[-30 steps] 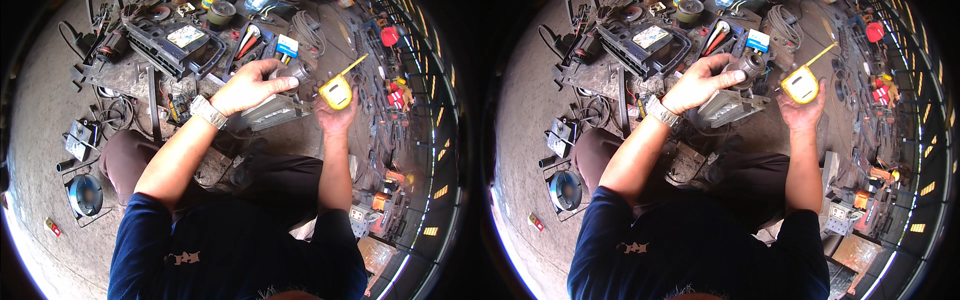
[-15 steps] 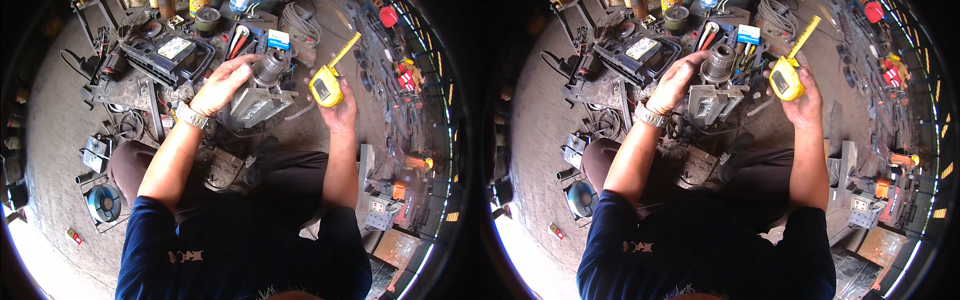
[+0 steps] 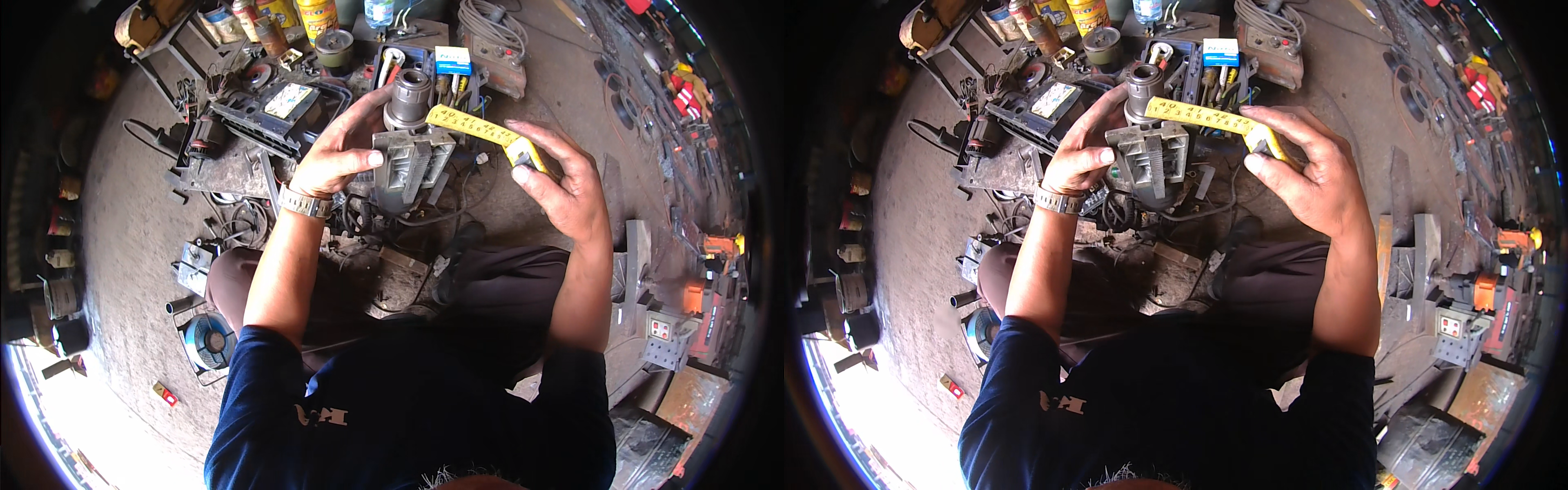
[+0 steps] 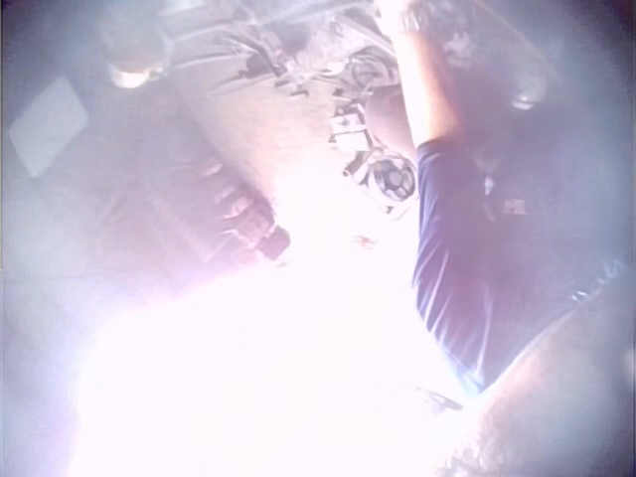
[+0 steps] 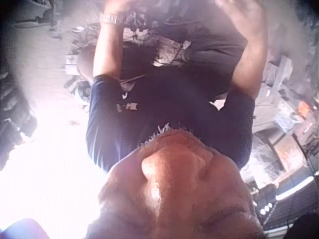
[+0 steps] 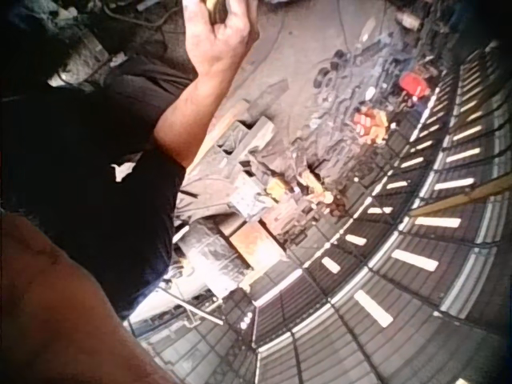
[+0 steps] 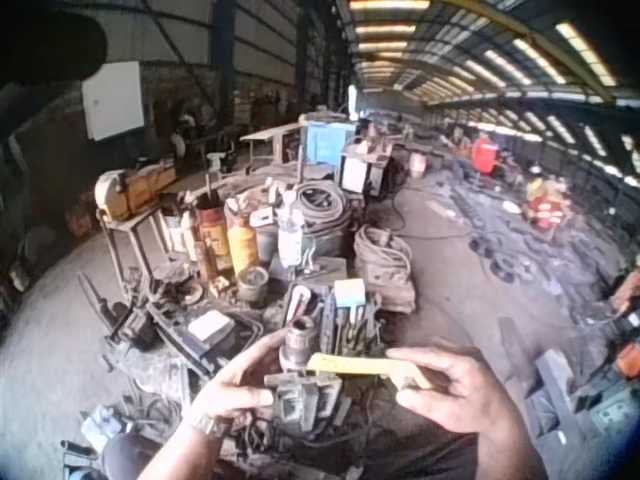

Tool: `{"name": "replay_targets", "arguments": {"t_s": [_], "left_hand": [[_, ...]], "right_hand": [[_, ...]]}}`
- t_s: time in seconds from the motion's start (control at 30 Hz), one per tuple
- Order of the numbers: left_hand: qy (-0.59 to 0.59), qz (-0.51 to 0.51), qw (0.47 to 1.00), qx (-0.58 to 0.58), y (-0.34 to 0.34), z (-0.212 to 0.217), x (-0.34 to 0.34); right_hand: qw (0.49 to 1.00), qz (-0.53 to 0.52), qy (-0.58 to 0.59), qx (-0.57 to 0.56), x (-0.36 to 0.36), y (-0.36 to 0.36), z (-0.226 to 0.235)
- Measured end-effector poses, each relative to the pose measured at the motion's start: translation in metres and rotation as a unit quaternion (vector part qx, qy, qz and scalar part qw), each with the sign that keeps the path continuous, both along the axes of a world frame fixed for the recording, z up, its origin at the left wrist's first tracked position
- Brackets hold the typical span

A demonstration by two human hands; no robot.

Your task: The person sits on the workshop floor and uses a tape measure to measure various metal parts and tools. They handle a motor-like component, a metal bracket, and a power tool, taking measurements and placing items back down.

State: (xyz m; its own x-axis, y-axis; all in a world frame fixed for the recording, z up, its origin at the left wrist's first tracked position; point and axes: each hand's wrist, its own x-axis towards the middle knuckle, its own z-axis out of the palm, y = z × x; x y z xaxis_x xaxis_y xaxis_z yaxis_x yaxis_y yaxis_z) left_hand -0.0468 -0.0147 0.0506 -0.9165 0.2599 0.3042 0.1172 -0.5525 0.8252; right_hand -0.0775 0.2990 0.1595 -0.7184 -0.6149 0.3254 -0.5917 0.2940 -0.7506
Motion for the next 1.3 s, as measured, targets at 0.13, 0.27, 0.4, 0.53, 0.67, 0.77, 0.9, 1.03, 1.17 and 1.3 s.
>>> {"name": "replay_targets", "arguments": {"t_s": [0.13,0.27,0.4,0.53,0.67,0.77,0.9,1.03,1.17,1.3], "left_hand": [[0.008,0.018,1.0,-0.002,0.003,-0.004,-0.002],[0.007,0.028,1.0,-0.006,0.003,-0.006,-0.003],[0.01,0.03,0.999,-0.004,0.004,-0.004,-0.002],[0.016,0.029,0.999,-0.007,0.005,-0.004,-0.003],[0.015,0.026,1.0,-0.008,0.003,-0.004,-0.002],[0.015,0.027,1.0,0.003,0.005,-0.003,-0.003],[0.014,0.028,0.999,0.009,0.005,-0.005,-0.004],[0.011,0.024,1.0,0.005,0.005,-0.006,-0.005],[0.015,0.019,1.0,0.008,0.003,-0.009,-0.006],[0.013,0.012,1.0,0.017,0.002,-0.01,-0.007]], "right_hand": [[0.999,-0.015,0.022,0.032,0.003,0.003,0.006],[0.996,-0.036,0.065,0.043,0.006,-0.003,0.009],[0.994,-0.042,0.093,0.042,0.005,-0.008,0.009],[0.99,-0.038,0.124,0.048,0.006,-0.013,0.008],[0.99,-0.036,0.133,0.028,0.008,-0.022,0.006],[0.987,-0.04,0.15,0.037,0.007,-0.025,0.006],[0.983,-0.041,0.169,0.054,0.005,-0.026,0.011],[0.979,-0.038,0.185,0.071,0.001,-0.027,0.011],[0.984,-0.037,0.163,0.057,0.002,-0.028,0.009],[0.982,-0.042,0.177,0.046,0.002,-0.028,0.01]]}}
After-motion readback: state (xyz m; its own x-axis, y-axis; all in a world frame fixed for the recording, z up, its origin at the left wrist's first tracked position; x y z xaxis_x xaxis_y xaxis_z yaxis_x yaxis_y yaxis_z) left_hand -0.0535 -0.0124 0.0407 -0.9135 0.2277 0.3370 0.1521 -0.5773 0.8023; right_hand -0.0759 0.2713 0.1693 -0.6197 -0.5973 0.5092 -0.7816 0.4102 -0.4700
